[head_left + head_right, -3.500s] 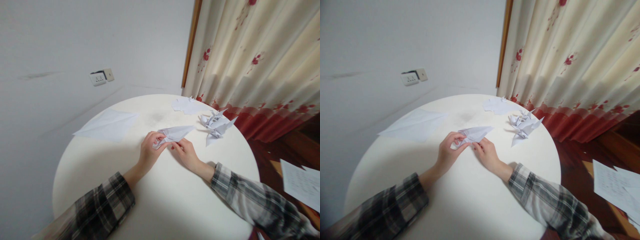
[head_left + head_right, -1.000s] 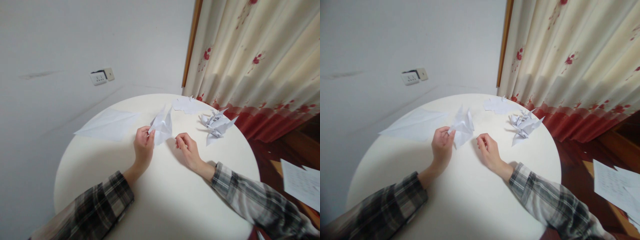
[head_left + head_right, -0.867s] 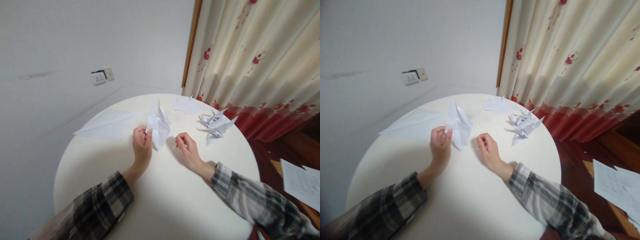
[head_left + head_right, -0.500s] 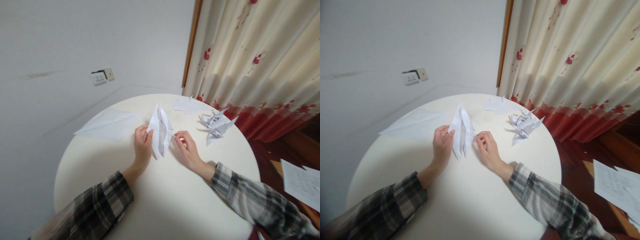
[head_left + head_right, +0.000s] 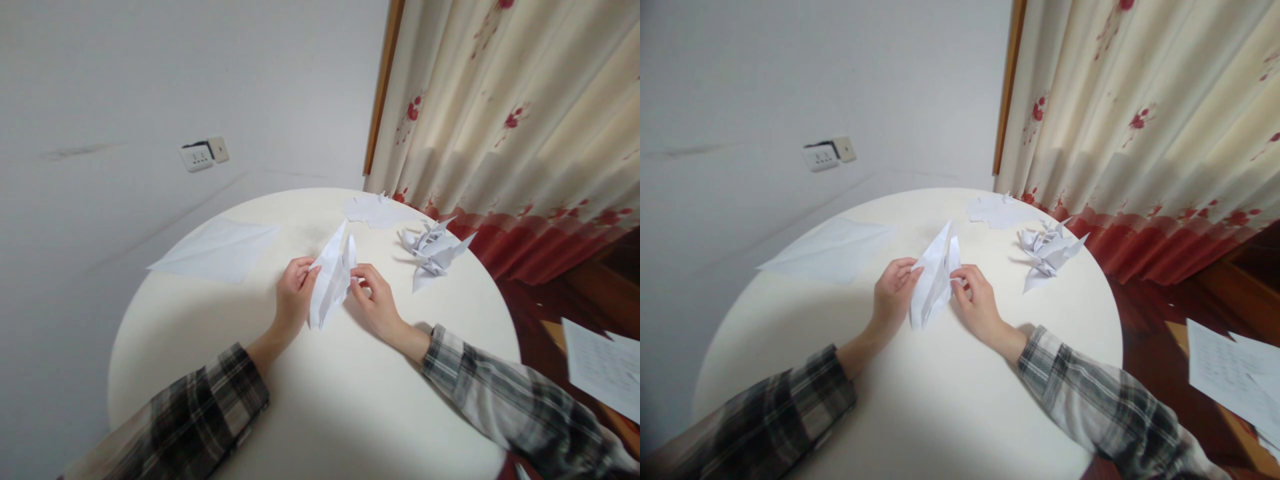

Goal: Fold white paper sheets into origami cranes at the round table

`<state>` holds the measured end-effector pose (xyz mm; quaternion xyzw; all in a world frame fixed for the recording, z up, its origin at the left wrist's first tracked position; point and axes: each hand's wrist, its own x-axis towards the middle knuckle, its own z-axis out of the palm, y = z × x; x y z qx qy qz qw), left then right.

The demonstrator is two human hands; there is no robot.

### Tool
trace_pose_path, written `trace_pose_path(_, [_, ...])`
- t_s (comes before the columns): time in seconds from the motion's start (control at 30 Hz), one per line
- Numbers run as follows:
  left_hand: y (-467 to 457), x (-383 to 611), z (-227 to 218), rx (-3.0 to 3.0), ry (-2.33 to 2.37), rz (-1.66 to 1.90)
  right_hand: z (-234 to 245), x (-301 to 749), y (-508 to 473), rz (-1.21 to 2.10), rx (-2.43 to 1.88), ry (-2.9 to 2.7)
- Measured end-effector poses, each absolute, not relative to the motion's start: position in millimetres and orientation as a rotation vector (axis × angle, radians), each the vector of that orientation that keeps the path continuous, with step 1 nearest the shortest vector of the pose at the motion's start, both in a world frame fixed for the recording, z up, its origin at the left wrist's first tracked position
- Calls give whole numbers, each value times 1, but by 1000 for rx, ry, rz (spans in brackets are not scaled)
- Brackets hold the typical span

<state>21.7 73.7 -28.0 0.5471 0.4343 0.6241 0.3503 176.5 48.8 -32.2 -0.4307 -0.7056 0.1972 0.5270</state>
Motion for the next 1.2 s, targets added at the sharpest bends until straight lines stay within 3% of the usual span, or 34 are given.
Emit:
trace_pose_path(0.47, [73,24,-27,1421,1088,1616,-34,178,51,503,-1066,-1612])
trace_pose_path(0.9, [77,20,-33,1342,1109,1548,-40,179,63,1234,-955,-1099])
trace_pose_path(1.2, [84,25,-50,1069,774,1222,-48,183,61,1457,-955,-1119])
